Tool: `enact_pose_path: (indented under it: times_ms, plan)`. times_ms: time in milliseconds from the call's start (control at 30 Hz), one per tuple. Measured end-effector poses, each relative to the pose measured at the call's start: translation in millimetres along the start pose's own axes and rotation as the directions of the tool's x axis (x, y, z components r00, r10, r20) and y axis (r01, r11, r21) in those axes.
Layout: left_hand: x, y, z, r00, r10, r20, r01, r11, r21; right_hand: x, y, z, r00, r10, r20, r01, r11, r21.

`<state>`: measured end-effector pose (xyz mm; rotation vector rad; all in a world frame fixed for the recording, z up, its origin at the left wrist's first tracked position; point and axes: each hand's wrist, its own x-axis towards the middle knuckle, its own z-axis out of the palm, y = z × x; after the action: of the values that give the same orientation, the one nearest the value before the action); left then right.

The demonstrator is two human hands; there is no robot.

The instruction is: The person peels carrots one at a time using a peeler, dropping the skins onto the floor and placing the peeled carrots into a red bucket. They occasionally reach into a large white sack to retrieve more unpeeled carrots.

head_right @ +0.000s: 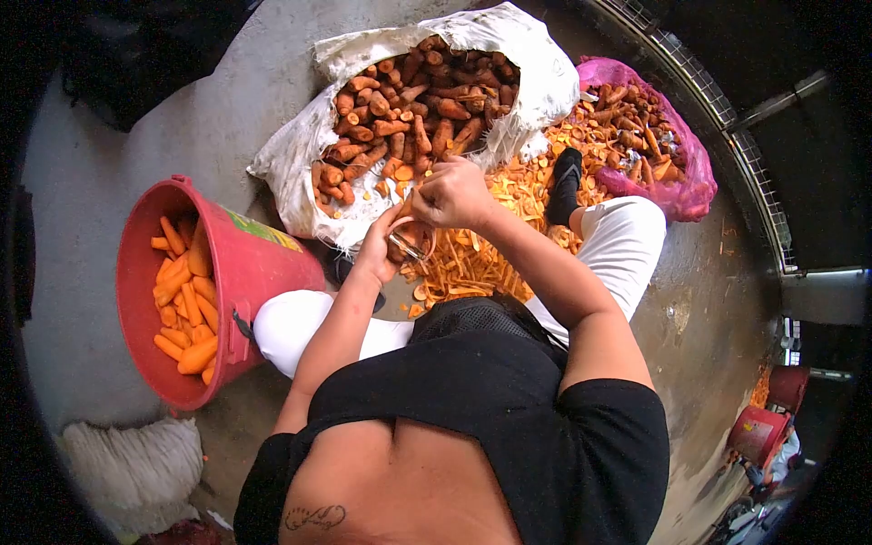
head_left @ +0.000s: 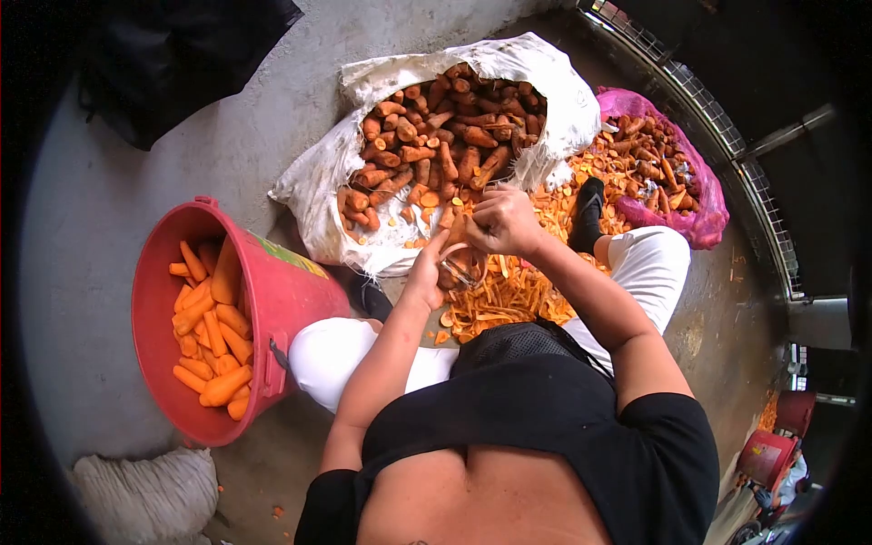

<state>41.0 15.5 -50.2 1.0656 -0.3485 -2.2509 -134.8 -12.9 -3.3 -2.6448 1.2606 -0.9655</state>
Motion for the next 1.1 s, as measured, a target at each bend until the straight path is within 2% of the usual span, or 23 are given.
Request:
enact_pose_path:
  times_ms: [200, 367, 433, 467, 500, 533, 600, 633, 667, 700, 767, 867, 933, 967, 1000, 1067, 1100]
  plan:
    - [-3.6, 7.0, 5.1, 0.992, 0.1, 0.071, -0.098, 0.995, -0.032, 8.2, 9.2, 12.9, 0.997, 0.075, -0.01, -0.072, 0.983, 0.167]
    - [4.8, 10.9, -1.0, 0.991, 0.1, 0.088, -0.094, 0.993, -0.065, 10.0, 27.0, 28.7, 0.991, 0.128, 0.05, -0.135, 0.976, 0.172]
    - [10.0, 11.5, -2.4, 0.995, 0.081, 0.063, -0.076, 0.994, -0.082, 3.2, 45.2, 41.5, 0.964, 0.262, 0.048, -0.266, 0.954, 0.135]
    - [6.8, 10.2, -7.0, 0.992, 0.052, 0.114, -0.051, 0.999, -0.014, 0.0, 58.2, 44.7, 0.943, 0.329, 0.047, -0.332, 0.936, 0.118]
    - [-4.9, 9.5, -9.8, 0.986, 0.021, 0.163, -0.031, 0.998, 0.056, -0.7, 80.3, 29.3, 0.886, 0.403, 0.227, -0.384, 0.915, -0.127]
    - [-16.4, 9.8, -10.9, 0.978, -0.013, 0.208, -0.015, 0.991, 0.13, -5.3, 107.1, 9.1, 0.783, 0.5, 0.369, -0.372, 0.853, -0.367]
    - [-26.0, 12.9, -7.4, 0.975, -0.025, 0.221, 0.007, 0.997, 0.081, -25.1, 140.2, -13.2, 0.502, 0.782, 0.37, -0.416, 0.594, -0.689]
    - [-25.5, 14.9, -8.7, 0.976, -0.009, 0.218, -0.007, 0.997, 0.072, -37.1, 144.8, -32.4, 0.486, 0.832, 0.269, -0.577, 0.536, -0.616]
    - [-25.6, 13.6, -10.3, 0.977, 0.009, 0.214, -0.021, 0.998, 0.053, -55.7, 162.7, -29.0, 0.538, 0.84, 0.071, -0.659, 0.471, -0.587]
    - [-22.7, 15.1, -8.6, 0.985, 0.013, 0.174, -0.019, 0.999, 0.034, -60.5, 160.3, -30.4, 0.555, 0.832, 0.006, -0.698, 0.47, -0.541]
    - [-15.3, 18.1, -9.2, 0.982, 0.019, 0.187, -0.023, 1.0, 0.018, -64.9, 151.7, -25.0, 0.58, 0.801, -0.146, -0.745, 0.45, -0.492]
    - [-3.8, 16.5, -5.1, 0.995, 0.02, 0.101, -0.014, 0.998, -0.06, -47.5, 110.6, -19.8, 0.473, 0.873, 0.122, -0.833, 0.488, -0.261]
    - [3.9, 12.8, -6.5, 0.998, 0.009, 0.054, -0.003, 0.994, -0.109, -39.4, 70.4, -11.3, 0.601, 0.774, 0.2, -0.796, 0.603, 0.058]
    - [6.4, 11.2, -7.5, 0.999, -0.003, 0.044, 0.009, 0.992, -0.129, -35.6, 51.1, -8.2, 0.805, 0.589, 0.07, -0.593, 0.802, 0.071]
    - [7.6, 9.7, -8.1, 0.999, -0.014, 0.034, 0.019, 0.989, -0.147, -31.5, 34.5, -5.4, 0.936, 0.346, -0.061, -0.343, 0.938, 0.049]
    - [4.2, 10.1, -5.0, 1.0, -0.01, -0.014, 0.009, 0.994, -0.109, -21.8, 14.0, 0.0, 0.974, 0.226, -0.022, -0.225, 0.974, 0.038]
    - [2.4, 10.5, -3.4, 0.999, -0.028, -0.04, 0.024, 0.995, -0.101, -17.0, 0.8, 0.4, 0.973, 0.226, -0.052, -0.223, 0.973, 0.065]
